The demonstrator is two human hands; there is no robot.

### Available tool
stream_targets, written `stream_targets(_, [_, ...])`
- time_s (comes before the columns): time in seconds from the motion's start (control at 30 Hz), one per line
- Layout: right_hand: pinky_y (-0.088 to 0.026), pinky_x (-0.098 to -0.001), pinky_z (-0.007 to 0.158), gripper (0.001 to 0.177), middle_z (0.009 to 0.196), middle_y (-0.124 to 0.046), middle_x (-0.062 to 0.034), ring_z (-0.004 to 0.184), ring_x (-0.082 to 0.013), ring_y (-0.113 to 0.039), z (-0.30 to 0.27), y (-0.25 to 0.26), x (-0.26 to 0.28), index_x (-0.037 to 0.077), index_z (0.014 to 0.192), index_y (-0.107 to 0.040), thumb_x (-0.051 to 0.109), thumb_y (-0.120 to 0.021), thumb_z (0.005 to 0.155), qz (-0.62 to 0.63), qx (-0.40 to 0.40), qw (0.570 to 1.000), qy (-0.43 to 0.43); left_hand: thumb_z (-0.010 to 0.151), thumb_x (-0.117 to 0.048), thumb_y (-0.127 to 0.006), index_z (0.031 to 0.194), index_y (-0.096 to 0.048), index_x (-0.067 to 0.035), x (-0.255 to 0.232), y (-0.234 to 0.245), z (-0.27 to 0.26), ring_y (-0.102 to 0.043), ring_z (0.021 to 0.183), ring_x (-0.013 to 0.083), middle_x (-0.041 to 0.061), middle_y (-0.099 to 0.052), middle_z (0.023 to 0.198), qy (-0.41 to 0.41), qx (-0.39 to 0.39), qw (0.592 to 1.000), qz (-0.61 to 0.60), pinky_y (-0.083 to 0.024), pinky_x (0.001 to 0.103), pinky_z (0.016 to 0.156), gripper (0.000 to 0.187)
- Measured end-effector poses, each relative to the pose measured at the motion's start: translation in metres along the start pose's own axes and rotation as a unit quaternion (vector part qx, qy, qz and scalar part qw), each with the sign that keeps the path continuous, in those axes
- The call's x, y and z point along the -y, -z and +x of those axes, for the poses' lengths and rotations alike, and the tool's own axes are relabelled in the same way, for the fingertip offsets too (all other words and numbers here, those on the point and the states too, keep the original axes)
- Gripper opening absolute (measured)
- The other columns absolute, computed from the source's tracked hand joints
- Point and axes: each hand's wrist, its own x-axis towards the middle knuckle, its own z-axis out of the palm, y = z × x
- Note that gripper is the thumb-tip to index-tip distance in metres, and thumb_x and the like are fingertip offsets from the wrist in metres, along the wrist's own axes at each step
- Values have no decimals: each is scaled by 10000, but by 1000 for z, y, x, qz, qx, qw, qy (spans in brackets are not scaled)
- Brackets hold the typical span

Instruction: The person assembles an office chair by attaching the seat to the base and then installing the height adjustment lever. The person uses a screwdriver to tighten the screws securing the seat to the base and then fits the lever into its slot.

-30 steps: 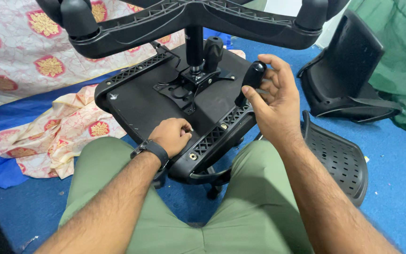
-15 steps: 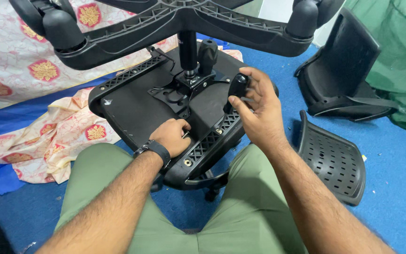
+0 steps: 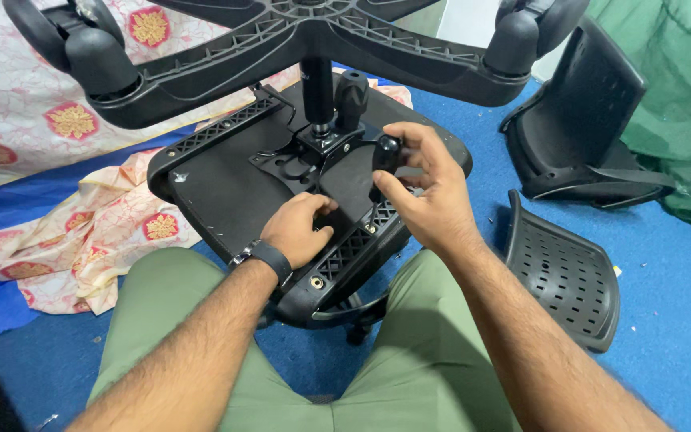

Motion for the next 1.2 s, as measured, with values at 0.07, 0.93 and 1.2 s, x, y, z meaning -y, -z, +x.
stream_targets(0.07, [-619,-287,821,457,1168,-640,-47,1037,-114,-678,2,-2,1,68,1251,-605,81,-843,860,-34,-16,999,16,822,-84,-722,1243,-668,-66,-11,0,5,-697,1142,232,98,-725,1210,-53,-20,993,-108,-531,355,991,425])
stream_targets(0.93, [-530,-293,743,299,1030,-576,-133,890,-159,-584,17,2,-10,5,1147,-784,83,-905,885,-91,-63,994,9,706,-109,-941,865,-672,-46,-83,8,38,-447,630,35,-68,-529,651,-23,-58,966,-251,-482,245,590,319])
stream_targets(1.2, [-562,-273,937,298,1118,-710,-83,1052,-112,-677,23,22,-15,-12,1214,-591,70,-732,964,134,46,990,-26,675,-199,-979,798,-621,-21,-99,19,35,-582,591,82,-15,-628,646,-13,-81,985,-152,-511,299,590,418])
